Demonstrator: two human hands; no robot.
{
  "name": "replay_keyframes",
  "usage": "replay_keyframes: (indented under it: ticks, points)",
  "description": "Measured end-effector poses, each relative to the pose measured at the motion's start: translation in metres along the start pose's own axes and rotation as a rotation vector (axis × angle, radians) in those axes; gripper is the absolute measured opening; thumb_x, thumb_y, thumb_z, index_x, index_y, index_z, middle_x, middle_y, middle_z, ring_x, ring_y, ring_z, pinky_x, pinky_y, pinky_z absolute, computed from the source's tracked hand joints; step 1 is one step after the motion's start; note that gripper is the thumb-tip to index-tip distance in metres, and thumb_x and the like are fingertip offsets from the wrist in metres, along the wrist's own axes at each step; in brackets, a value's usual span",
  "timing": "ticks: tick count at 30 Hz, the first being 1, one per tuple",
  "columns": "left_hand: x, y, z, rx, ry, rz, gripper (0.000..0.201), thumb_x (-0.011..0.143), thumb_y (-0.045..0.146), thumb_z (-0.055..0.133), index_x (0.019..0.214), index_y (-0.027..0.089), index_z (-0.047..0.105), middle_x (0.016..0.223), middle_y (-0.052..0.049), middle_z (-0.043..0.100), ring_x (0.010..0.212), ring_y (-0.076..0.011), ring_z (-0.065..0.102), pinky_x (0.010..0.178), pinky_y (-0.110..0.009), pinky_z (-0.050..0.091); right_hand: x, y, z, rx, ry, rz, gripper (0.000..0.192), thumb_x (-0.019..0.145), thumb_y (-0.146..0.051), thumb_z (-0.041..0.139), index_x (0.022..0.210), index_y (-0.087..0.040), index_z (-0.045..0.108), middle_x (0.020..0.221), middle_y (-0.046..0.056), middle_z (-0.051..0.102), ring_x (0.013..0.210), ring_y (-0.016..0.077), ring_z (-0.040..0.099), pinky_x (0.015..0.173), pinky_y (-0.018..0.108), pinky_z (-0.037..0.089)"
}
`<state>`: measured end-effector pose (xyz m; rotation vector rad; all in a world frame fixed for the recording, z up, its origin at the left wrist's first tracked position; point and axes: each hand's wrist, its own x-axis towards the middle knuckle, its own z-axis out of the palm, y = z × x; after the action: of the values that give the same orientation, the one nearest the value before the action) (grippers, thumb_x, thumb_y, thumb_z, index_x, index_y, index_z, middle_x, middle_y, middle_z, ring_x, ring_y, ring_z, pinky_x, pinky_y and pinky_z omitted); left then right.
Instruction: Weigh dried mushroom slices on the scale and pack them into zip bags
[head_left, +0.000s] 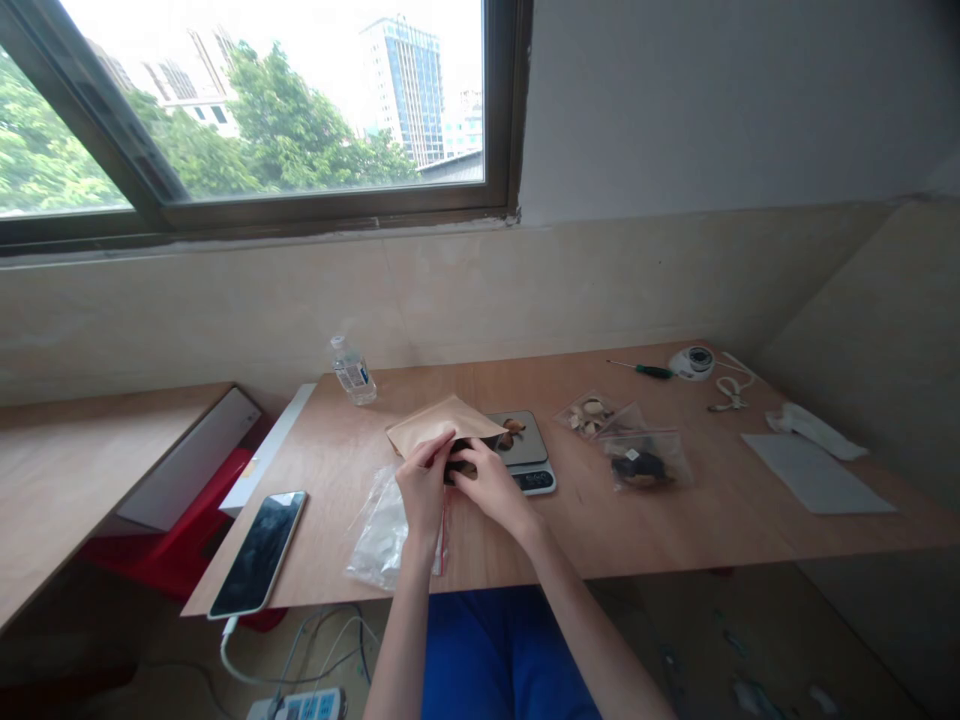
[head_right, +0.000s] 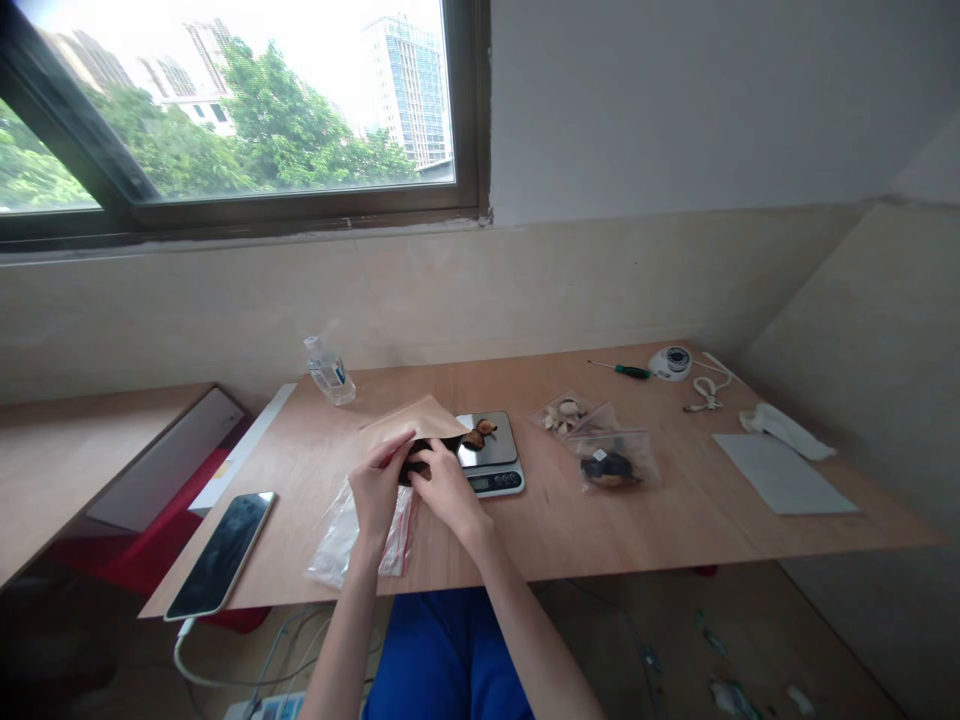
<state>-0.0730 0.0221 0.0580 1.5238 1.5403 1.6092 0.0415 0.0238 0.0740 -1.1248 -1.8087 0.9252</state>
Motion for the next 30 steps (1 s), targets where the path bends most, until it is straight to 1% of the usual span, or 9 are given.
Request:
replay_keyframes:
  ticks: [3,6,12,16,20,22,25,28,30]
  points:
    - [0.004,0.0,0.003,-0.007,0.001,0.003,0.022,0.079,0.035,0.058,0.091,0.022,0.071,0.095,-0.003,0.071,0.088,-0.0185,0.065,0.079,-0.03,0.051,0.002,0.007,0.0,0.089,0.08,0.029,0.023,0.075,-0.008,0.056,0.09,-0.02,0.07,0.112,0.007,0.062,0.101,0.0194,0.06,0.091,0.032,0.045]
    - [0.007,-0.001,0.006,-0.002,0.001,0.016,0.022,0.079,0.035,0.058,0.091,0.022,0.071,0.095,-0.004,0.07,0.089,-0.0184,0.065,0.081,-0.03,0.051,0.005,0.017,-0.001,0.138,0.168,0.064,0.022,0.076,-0.01,0.056,0.09,-0.018,0.071,0.105,0.008,0.067,0.099,0.0203,0.061,0.092,0.034,0.045]
    - [0.009,-0.001,0.014,-0.006,-0.005,0.008,0.021,0.079,0.033,0.058,0.091,0.022,0.071,0.094,-0.004,0.071,0.089,-0.0179,0.065,0.081,-0.029,0.05,0.004,0.028,-0.007,0.209,0.249,0.105,0.021,0.074,-0.012,0.057,0.088,-0.017,0.072,0.103,0.009,0.068,0.097,0.0208,0.062,0.092,0.036,0.046]
    - [0.011,0.001,0.014,-0.004,0.003,0.002,0.02,0.079,0.032,0.058,0.091,0.021,0.071,0.093,-0.004,0.071,0.088,-0.018,0.065,0.08,-0.029,0.05,-0.002,0.025,-0.017,0.354,0.237,0.147,0.02,0.072,-0.02,0.064,0.089,-0.016,0.072,0.104,0.01,0.068,0.1,0.0218,0.061,0.093,0.037,0.044]
    - [0.014,0.002,0.008,-0.003,0.024,0.002,0.021,0.079,0.032,0.059,0.092,0.022,0.071,0.094,-0.003,0.071,0.089,-0.0186,0.065,0.082,-0.03,0.05,-0.012,0.032,-0.037,0.669,0.174,0.267,0.031,0.066,-0.031,0.072,0.094,-0.018,0.071,0.105,0.009,0.068,0.099,0.0222,0.062,0.09,0.036,0.046]
    - [0.016,0.002,0.004,-0.001,0.044,-0.007,0.021,0.078,0.033,0.06,0.092,0.023,0.071,0.094,-0.003,0.072,0.09,-0.0191,0.065,0.082,-0.031,0.05,-0.019,0.043,-0.049,0.781,0.208,0.346,0.038,0.062,-0.034,0.075,0.096,-0.018,0.071,0.102,0.009,0.069,0.093,0.0211,0.064,0.086,0.034,0.048]
    - [0.018,0.004,0.0,0.008,0.07,-0.021,0.021,0.077,0.033,0.061,0.091,0.023,0.072,0.093,-0.002,0.072,0.089,-0.0197,0.066,0.082,-0.031,0.051,-0.029,0.07,-0.063,0.832,0.302,0.423,0.041,0.057,-0.031,0.079,0.095,-0.017,0.071,0.098,0.009,0.071,0.088,0.0198,0.066,0.08,0.031,0.05]
    - [0.019,0.006,0.0,0.015,0.08,-0.027,0.02,0.076,0.032,0.062,0.09,0.023,0.072,0.092,-0.002,0.072,0.088,-0.0197,0.066,0.081,-0.031,0.051,-0.03,0.099,-0.069,0.864,0.319,0.453,0.042,0.055,-0.029,0.08,0.093,-0.017,0.071,0.098,0.009,0.071,0.089,0.0199,0.066,0.079,0.029,0.05]
    - [0.018,0.007,0.002,0.017,0.082,-0.024,0.02,0.076,0.032,0.062,0.09,0.023,0.072,0.091,-0.002,0.072,0.088,-0.0197,0.066,0.081,-0.031,0.051,-0.025,0.117,-0.068,0.836,0.373,0.457,0.042,0.052,-0.029,0.08,0.092,-0.016,0.071,0.096,0.01,0.071,0.087,0.0205,0.066,0.078,0.031,0.051]
